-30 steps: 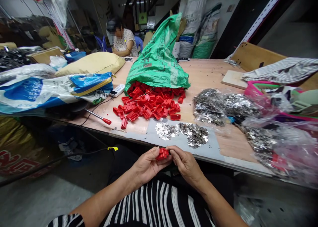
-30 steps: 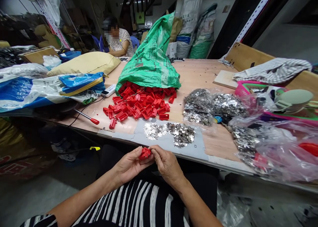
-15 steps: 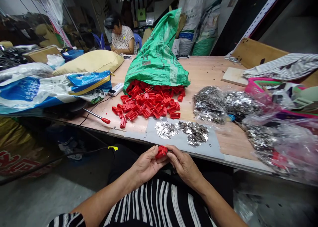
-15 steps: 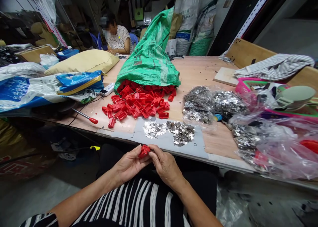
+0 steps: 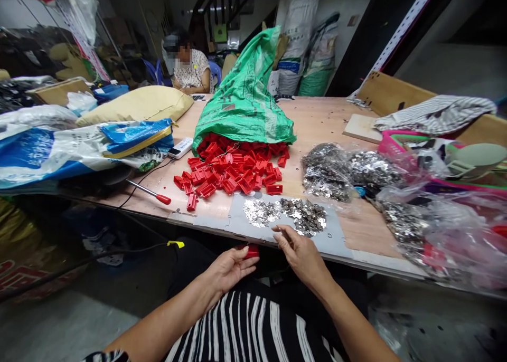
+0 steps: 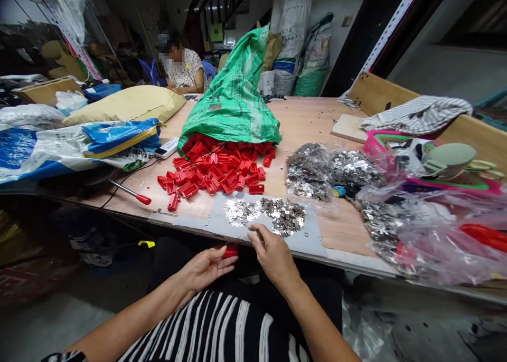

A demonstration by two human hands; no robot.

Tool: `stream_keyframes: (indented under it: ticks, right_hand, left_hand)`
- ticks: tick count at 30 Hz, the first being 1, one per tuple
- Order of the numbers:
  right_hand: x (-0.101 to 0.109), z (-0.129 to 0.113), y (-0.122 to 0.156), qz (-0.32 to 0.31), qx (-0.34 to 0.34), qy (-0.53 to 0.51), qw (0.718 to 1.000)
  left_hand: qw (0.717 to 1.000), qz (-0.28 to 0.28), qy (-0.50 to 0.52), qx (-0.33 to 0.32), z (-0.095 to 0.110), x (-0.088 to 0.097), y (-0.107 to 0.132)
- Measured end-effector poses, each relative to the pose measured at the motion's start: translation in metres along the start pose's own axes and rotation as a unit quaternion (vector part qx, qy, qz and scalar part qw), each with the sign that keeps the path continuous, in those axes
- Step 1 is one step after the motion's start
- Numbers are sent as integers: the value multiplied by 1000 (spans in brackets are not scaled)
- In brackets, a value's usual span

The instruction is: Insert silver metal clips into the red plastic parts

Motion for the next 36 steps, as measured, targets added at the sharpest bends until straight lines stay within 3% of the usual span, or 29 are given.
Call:
stream_keyframes:
  ticks: [5, 11, 16, 23, 27, 30, 33, 34, 36]
  right_hand:
    - [14, 18, -25, 29, 17, 197, 980]
    - [13, 19, -66, -73, 23, 336, 939]
    - [8, 23, -86, -114, 18, 351, 929]
    - [11, 29, -94, -102, -21, 331, 938]
    - [20, 29, -86, -87, -40, 305, 948]
    - [24, 30, -74, -79, -37, 266, 960]
    - [23, 31, -61, -52, -24, 194, 979]
    - [22, 31, -57, -49, -20, 178, 983]
    - [19, 30, -51, -45, -16, 155, 987]
  left_hand:
    - [1000, 23, 3, -17, 5, 0, 2]
    - [999, 36, 9, -23, 4, 0, 7]
    - [998, 13, -27, -48, 8, 4, 14]
    - [991, 12, -112, -76, 8, 18, 19]
    - [969, 16, -179, -167, 12, 12, 30]
    - [933, 31, -244, -263, 25, 4, 47]
    - [866, 117, -298, -385, 52, 5, 62]
    - [825, 168, -312, -440, 62, 8, 67]
    - [704, 278, -359, -546, 82, 14, 75]
Point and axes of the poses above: each hand's wrist, its own y-axis away from the middle knuckle, its own x-axis out of the back of the hand, z = x × y, the point moved 3 cm from there along -y, towards the middle knuckle, and after that the axes turned 13 degrees about x, right-handed, at the moved point
